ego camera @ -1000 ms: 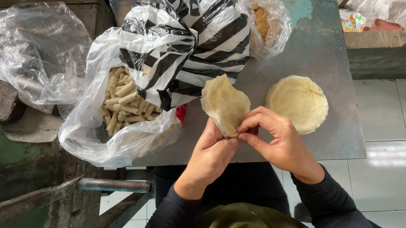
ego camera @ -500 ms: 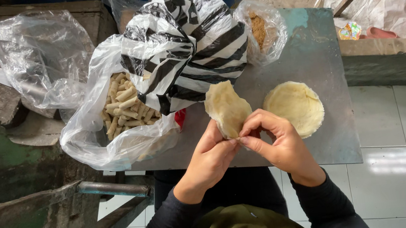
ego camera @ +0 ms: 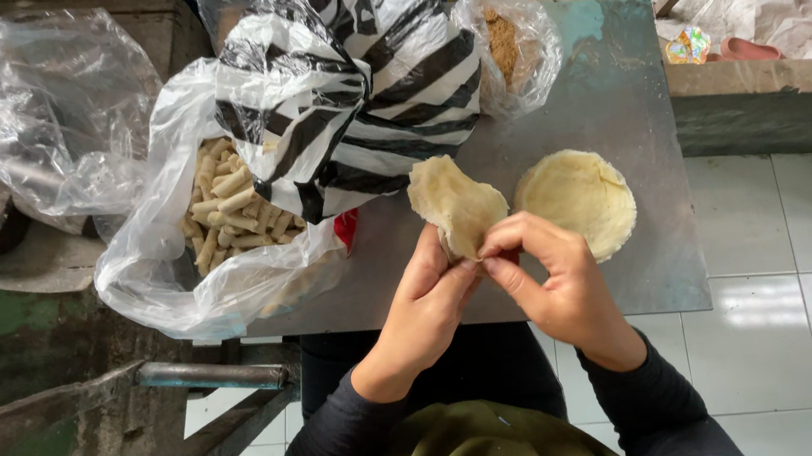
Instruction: The person stretches and thins pieces of dough by hand, pulling thin sheets from dough pieces and layering them onto a round dough base on the metal table. At the end, the person picks up a knife and cuts into the stacked round dough.
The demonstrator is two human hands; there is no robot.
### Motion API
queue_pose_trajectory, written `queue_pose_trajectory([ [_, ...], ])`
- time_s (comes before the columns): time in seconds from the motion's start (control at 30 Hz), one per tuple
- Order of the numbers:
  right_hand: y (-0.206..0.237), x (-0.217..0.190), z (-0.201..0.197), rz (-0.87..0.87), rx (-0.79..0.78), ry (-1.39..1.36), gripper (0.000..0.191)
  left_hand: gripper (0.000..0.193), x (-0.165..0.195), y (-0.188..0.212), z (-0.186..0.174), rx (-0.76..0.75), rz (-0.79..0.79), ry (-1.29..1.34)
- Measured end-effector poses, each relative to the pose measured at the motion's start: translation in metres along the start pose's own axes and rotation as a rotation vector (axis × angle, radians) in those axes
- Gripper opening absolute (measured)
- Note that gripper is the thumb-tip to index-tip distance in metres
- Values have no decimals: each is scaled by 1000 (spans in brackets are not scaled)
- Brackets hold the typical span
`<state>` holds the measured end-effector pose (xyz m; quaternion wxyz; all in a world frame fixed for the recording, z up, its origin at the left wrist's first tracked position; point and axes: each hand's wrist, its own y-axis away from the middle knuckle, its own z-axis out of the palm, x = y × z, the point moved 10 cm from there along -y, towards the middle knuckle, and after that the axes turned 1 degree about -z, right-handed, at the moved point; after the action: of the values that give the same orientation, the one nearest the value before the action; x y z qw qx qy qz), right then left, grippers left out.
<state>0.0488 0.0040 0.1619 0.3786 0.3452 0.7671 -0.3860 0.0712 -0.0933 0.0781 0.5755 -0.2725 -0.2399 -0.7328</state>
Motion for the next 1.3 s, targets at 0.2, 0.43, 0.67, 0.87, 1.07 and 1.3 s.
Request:
queue_pose_trajectory([
  [0.2, -1, 13, 0, 135, 53, -4, 13, 46, 5, 1, 2, -7, 105, -245],
  [0.43, 11, 34, -23, 106, 203, 131, 13, 45, -7, 2, -15, 70, 2, -396],
  [0.67, 13, 124, -6, 535, 84, -923, 14, 60, -13, 1, -15, 29, -74, -403],
  [0.87, 9, 94, 2, 327, 172, -657, 37, 61, -12, 4, -5, -15, 36, -576],
  [1.07, 12, 65, -15, 89, 431, 140, 28, 66, -17, 6, -10, -9, -1, -441],
  [1.3, 16, 148, -47, 429, 378, -707, 25, 65, -20, 16, -15, -47, -214, 180],
])
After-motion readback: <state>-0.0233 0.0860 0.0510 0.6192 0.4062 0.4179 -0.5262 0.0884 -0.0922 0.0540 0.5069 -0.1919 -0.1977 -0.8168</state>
